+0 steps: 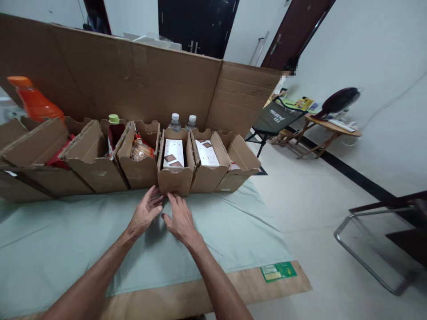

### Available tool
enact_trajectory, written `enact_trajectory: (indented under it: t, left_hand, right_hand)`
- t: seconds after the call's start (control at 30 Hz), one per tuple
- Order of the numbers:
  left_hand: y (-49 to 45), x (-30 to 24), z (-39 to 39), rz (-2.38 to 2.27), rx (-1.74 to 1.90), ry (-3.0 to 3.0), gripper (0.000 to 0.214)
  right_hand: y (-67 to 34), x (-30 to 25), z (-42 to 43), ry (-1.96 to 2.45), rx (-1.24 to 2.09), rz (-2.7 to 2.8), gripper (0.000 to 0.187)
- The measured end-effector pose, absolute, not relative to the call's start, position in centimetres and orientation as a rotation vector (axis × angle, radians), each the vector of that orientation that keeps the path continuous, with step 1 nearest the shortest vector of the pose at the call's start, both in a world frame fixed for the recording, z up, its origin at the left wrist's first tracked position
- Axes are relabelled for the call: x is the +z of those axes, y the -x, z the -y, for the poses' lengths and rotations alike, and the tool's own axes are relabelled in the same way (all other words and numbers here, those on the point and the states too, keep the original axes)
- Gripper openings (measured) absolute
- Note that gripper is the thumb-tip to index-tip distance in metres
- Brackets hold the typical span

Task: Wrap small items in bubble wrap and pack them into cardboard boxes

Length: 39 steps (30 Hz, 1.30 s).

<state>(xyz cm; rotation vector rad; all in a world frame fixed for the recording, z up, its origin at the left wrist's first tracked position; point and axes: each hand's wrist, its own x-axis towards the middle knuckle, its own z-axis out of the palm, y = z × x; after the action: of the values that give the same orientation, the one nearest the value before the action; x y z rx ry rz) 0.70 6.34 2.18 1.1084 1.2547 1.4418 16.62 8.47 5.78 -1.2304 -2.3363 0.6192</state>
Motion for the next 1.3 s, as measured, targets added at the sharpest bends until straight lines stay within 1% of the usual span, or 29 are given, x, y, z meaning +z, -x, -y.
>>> enact_trajectory:
  t: [0.23,0.47,0.53,0.67,0.73,0.83,0.9,1.0,1.1,1.17,1.3]
  left_hand:
    - [-0.1,3.8,-4.5,-1.323,1.398,-1.05,0.075]
    - [5.0,6.8,2.0,-1.518,1.239,-1.154,0.052]
    - [6.8,7.0,4.0,-1.579,1.226,-1.119,0.048]
    - [8.3,6.8,6.4,-1.621,1.259,-1.029,0.046]
    - [8.1,6.7,6.8,-1.595,1.256,-1.041,0.045]
    - [7.5,6.6,6.9,-1.551,1.209,-1.09,0.042]
    - [7.2,6.5,7.0,-1.538,1.191,-1.111,0.04]
    - [7.1,5.9,7.4,-1.526,1.212,-1.093,0.04]
    - [7.5,5.3,7.9,-1.521,1.247,-1.057,0.04]
    - [7.9,5.0,8.3,-1.526,1.261,-1.047,0.039]
    - [8.6,5.1,8.9,-1.552,1.276,-1.027,0.04]
  right_hand:
    - [-16.8,3.7,-10.2,1.226,0.585,2.317,0.077]
    - [-17.6,2.5,-10.4,1.257,0.587,2.299,0.076]
    - [-17.9,2.1,-10.0,1.264,0.569,2.277,0.069]
    - [-17.8,2.3,-8.4,1.182,0.531,2.236,0.043]
    - [-17.1,3.6,-7.5,1.115,0.516,2.215,0.034]
    - [-15.1,7.3,-7.1,0.997,0.486,2.18,0.029]
    - [-13.3,10.4,-7.5,0.936,0.454,2.17,0.03]
    - [-10.0,14.8,-9.3,0.907,0.351,2.209,0.039]
    - [-6.6,17.8,-11.3,1.016,0.18,2.314,0.052]
    - [-4.7,18.9,-12.4,1.17,0.084,2.435,0.054]
    - [-2.5,19.5,-13.2,1.436,-0.034,2.628,0.037]
